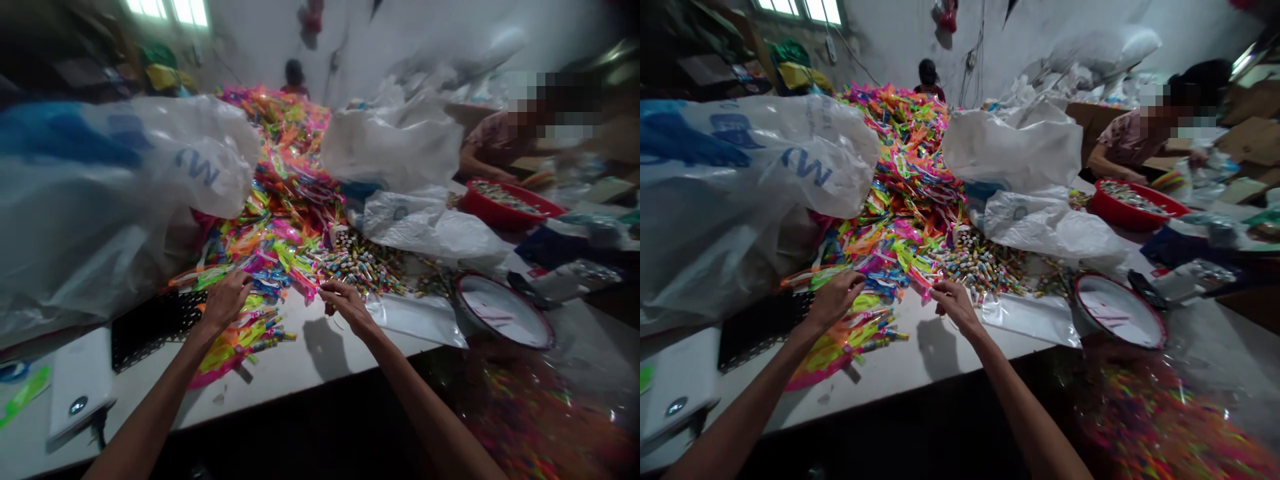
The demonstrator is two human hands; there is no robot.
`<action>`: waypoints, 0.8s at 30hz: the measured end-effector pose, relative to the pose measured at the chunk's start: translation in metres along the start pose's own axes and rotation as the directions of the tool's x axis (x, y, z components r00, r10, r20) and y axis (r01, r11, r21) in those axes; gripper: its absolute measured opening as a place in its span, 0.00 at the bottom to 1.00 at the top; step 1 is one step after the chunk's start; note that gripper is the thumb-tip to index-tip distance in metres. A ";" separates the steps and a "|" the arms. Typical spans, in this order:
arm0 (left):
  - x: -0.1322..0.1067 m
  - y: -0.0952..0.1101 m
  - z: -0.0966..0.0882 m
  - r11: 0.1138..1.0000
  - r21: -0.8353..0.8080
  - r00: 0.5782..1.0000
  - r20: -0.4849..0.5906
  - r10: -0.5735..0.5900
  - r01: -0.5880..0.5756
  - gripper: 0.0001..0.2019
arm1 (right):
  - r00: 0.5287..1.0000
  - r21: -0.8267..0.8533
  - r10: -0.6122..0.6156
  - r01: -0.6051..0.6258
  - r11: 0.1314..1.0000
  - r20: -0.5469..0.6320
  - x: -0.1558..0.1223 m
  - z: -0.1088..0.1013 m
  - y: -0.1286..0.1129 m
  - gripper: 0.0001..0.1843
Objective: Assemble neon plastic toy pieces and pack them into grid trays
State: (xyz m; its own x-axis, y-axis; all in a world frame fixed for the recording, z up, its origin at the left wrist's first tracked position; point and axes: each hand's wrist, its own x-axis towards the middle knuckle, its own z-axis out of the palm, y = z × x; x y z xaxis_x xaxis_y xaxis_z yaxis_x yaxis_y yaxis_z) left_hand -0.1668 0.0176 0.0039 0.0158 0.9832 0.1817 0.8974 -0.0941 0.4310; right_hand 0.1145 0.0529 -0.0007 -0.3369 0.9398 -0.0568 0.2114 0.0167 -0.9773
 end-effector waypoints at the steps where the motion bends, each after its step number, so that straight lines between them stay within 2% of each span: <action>1: 0.001 -0.002 0.003 0.999 0.045 0.998 0.060 0.001 -0.004 0.10 | 1.000 0.010 -0.001 0.001 1.000 0.018 -0.002 0.006 -0.005 0.15; 3: 0.002 -0.007 0.010 0.997 0.069 0.986 0.169 0.006 -0.018 0.08 | 0.999 -0.026 -0.008 0.009 1.000 0.039 -0.005 0.014 -0.010 0.14; 5: 0.001 -0.010 0.017 0.998 0.056 0.980 0.198 0.014 -0.026 0.09 | 0.999 -0.054 -0.001 0.004 0.999 0.054 -0.010 0.019 -0.011 0.15; 10: 0.000 0.000 0.019 0.995 0.099 0.989 0.149 0.012 -0.027 0.12 | 0.996 -0.015 0.063 -0.062 0.998 0.061 -0.022 0.023 -0.004 0.23; 15: -0.001 0.036 0.001 0.989 0.138 0.997 0.054 0.056 -0.062 0.15 | 0.991 0.149 0.131 -0.132 0.980 0.017 -0.018 0.034 -0.013 0.25; 16: -0.004 0.045 -0.001 0.993 0.085 0.997 0.024 0.078 -0.080 0.16 | 0.991 0.181 0.127 -0.131 0.975 0.030 -0.017 0.036 -0.017 0.24; 18: -0.011 0.061 -0.003 0.986 -0.160 0.999 -0.002 0.047 -0.047 0.13 | 0.994 0.209 0.094 -0.104 0.972 0.056 -0.014 0.038 -0.027 0.22; 19: -0.016 0.068 -0.003 0.946 -0.324 0.999 0.046 0.011 0.005 0.10 | 0.996 0.207 0.067 -0.079 0.975 0.065 -0.013 0.039 -0.032 0.21; 21: -0.025 0.082 -0.002 0.769 -0.613 0.970 0.239 -0.038 0.181 0.06 | 0.996 0.184 0.020 -0.036 0.982 0.089 -0.016 0.037 -0.043 0.19; 23: -0.036 0.092 0.000 0.547 -0.761 0.913 0.408 -0.012 0.348 0.06 | 0.990 0.173 -0.014 -0.010 0.985 0.138 -0.022 0.034 -0.051 0.16; 24: -0.040 0.095 0.000 0.478 -0.784 0.898 0.439 -0.023 0.395 0.07 | 0.983 0.179 -0.028 -0.005 0.984 0.183 -0.024 0.032 -0.053 0.15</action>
State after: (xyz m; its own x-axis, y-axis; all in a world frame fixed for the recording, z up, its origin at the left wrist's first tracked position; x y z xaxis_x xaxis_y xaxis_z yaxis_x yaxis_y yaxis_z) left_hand -0.0820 -0.0309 0.0375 0.1870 0.9540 -0.2344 0.0893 0.2211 0.9712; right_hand 0.0818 0.0180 0.0462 -0.5051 0.8606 -0.0655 0.0457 -0.0491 -0.9977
